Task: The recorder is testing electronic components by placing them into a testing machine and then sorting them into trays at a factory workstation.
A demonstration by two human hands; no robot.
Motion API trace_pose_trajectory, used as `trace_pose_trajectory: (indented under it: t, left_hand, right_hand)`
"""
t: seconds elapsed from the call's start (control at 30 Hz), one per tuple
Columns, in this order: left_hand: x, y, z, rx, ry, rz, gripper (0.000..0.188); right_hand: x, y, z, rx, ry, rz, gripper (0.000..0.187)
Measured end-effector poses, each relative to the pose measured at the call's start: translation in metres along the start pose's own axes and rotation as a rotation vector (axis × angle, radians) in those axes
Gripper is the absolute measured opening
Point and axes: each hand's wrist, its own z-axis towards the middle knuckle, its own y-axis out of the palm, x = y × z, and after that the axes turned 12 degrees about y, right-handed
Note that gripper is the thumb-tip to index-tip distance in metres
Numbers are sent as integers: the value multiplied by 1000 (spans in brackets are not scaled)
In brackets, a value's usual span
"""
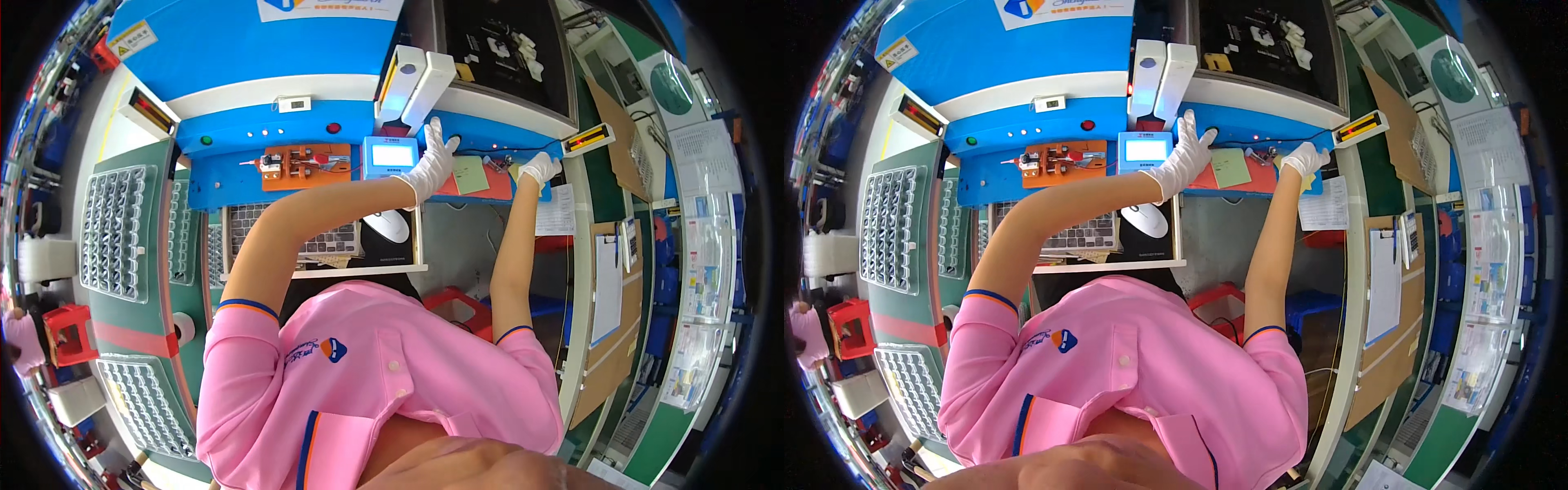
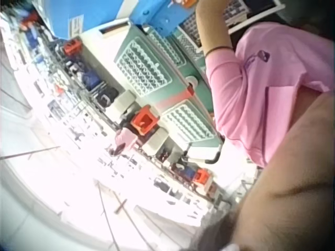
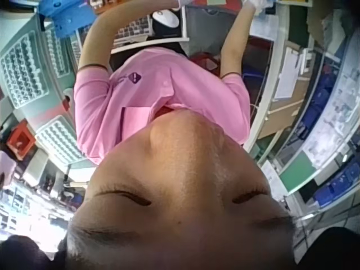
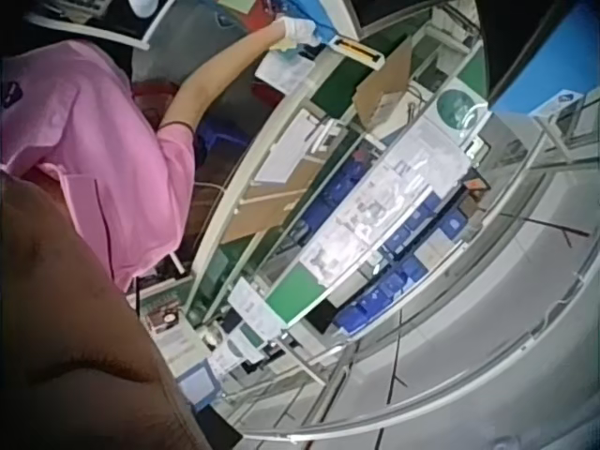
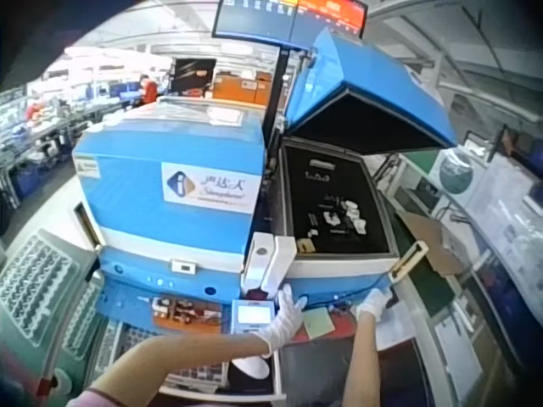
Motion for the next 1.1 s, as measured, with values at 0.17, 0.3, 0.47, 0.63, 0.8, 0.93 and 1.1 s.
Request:
trace_pose_trajectory:
  t: [0.17, 0.3, 0.47, 0.63, 0.8, 0.93, 1.1]
  left_hand:
    - [3, -11, -7, 23, 27, 56, 48]
    - [-14, -18, -27, 53, 18, -111, 42]
    - [-18, -33, -116, 212, 162, -908, 26]
    - [13, -9, -219, 442, -64, -1396, 22]
    - [15, -25, -278, 368, -929, -2138, 18]
    - [0, -23, -303, 490, -1144, -2271, 20]
    - [-23, 9, -315, 520, -1095, -2081, 24]
  right_hand:
    - [25, -19, 45, 40, -24, -271, 49]
    - [31, -15, -46, -175, -360, 135, 42]
    - [72, -30, -183, -934, -728, 112, 26]
    - [99, -10, -300, -1412, -1282, -341, 26]
    - [144, 20, -335, -1445, -1620, -381, 26]
    - [126, 25, -346, -1455, -1536, -509, 22]
    - [99, 28, -325, -1403, -1477, -615, 23]
